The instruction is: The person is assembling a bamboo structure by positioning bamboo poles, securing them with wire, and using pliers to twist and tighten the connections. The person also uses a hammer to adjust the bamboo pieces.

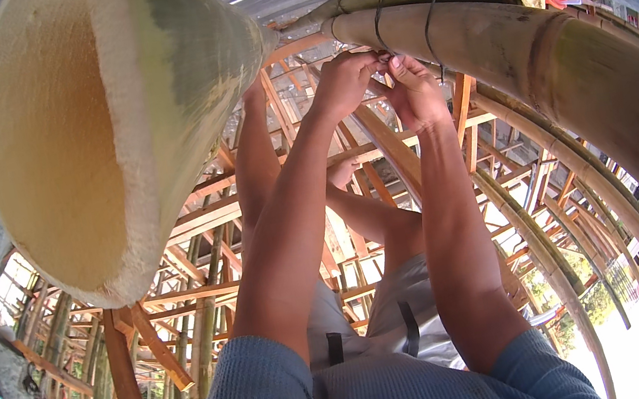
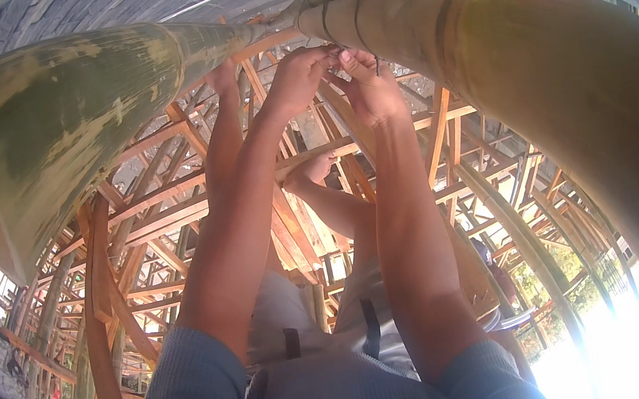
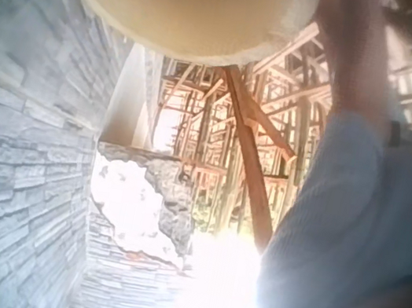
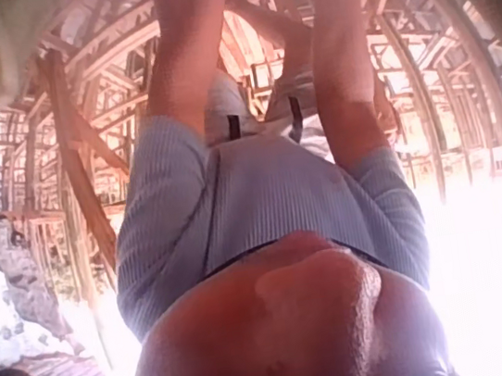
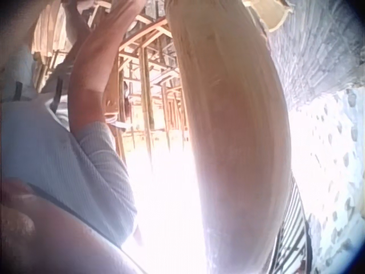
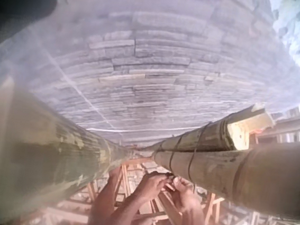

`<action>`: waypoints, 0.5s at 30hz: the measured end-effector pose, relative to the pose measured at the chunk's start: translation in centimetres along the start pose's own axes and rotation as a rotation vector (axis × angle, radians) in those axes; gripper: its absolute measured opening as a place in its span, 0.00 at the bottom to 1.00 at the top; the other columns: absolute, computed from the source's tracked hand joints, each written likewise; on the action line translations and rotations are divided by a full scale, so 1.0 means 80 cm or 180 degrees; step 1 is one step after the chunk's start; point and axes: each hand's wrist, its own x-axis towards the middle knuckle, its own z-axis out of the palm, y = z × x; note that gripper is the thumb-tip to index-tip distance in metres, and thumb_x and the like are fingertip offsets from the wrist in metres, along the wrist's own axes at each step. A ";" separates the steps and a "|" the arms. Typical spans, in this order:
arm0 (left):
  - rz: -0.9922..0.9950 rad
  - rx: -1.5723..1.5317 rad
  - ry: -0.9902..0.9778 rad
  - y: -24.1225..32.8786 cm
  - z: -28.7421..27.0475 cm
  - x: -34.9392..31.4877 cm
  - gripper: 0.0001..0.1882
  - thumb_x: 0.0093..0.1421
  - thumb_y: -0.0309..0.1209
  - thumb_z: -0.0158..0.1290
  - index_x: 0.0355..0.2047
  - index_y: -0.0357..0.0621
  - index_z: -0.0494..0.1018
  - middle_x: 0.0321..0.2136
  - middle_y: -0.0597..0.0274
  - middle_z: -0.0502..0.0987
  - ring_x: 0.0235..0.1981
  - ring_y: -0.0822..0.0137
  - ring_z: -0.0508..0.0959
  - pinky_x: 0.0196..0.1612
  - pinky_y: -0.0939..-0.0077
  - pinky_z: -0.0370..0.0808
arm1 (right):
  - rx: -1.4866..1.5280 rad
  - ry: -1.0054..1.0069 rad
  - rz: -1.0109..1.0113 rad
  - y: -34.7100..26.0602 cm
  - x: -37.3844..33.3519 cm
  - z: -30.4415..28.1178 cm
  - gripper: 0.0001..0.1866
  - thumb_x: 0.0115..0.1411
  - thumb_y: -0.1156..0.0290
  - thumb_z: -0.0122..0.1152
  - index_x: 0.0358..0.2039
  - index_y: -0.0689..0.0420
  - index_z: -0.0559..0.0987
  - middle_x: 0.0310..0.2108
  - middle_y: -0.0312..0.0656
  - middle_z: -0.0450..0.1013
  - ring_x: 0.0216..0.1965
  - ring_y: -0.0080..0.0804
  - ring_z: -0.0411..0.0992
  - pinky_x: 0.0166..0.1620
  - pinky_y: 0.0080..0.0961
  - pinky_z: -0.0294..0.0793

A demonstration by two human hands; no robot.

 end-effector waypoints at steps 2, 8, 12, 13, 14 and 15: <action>0.0294 0.0296 0.0007 0.005 -0.012 0.005 0.10 0.63 0.31 0.55 0.42 0.48 0.83 0.38 0.53 0.84 0.40 0.50 0.83 0.44 0.58 0.79 | 0.0116 0.0057 -0.0112 -0.002 -0.007 0.018 0.07 0.63 0.67 0.68 0.38 0.54 0.81 0.39 0.34 0.77 0.47 0.29 0.71 0.60 0.49 0.65; 0.0917 0.1414 -0.0317 -0.011 -0.028 0.022 0.12 0.62 0.29 0.54 0.44 0.55 0.83 0.40 0.67 0.83 0.45 0.61 0.77 0.50 0.61 0.69 | -0.0786 0.0950 -0.0119 0.004 -0.008 0.058 0.06 0.63 0.71 0.66 0.40 0.52 0.78 0.36 0.32 0.76 0.46 0.25 0.73 0.60 0.41 0.69; 0.1138 0.1859 -0.0298 -0.004 -0.030 0.020 0.12 0.59 0.27 0.54 0.42 0.53 0.82 0.42 0.70 0.80 0.44 0.61 0.76 0.48 0.60 0.69 | -0.0863 0.1745 -0.0199 0.003 -0.006 0.093 0.04 0.61 0.74 0.64 0.37 0.56 0.78 0.38 0.35 0.77 0.41 0.22 0.74 0.49 0.32 0.77; 0.1086 0.1858 -0.0304 -0.006 -0.025 0.015 0.12 0.59 0.26 0.54 0.41 0.53 0.82 0.42 0.71 0.80 0.44 0.61 0.77 0.47 0.60 0.70 | -0.1340 0.1989 -0.0299 0.002 -0.011 0.105 0.06 0.59 0.72 0.65 0.36 0.58 0.78 0.36 0.37 0.77 0.39 0.25 0.75 0.48 0.33 0.77; 0.1033 0.1858 -0.0309 -0.008 -0.022 0.014 0.12 0.58 0.26 0.54 0.41 0.52 0.82 0.41 0.71 0.80 0.44 0.61 0.77 0.46 0.60 0.70 | -0.1818 0.2232 -0.0398 0.000 -0.016 0.116 0.09 0.58 0.71 0.66 0.35 0.60 0.77 0.34 0.38 0.77 0.37 0.28 0.75 0.46 0.34 0.78; 0.1256 0.1630 -0.0146 -0.005 -0.022 0.016 0.10 0.55 0.25 0.55 0.37 0.51 0.81 0.35 0.68 0.81 0.40 0.60 0.79 0.43 0.58 0.71 | -0.2290 0.2476 -0.0490 -0.002 -0.021 0.127 0.11 0.56 0.69 0.66 0.34 0.63 0.76 0.31 0.40 0.77 0.34 0.31 0.76 0.44 0.35 0.78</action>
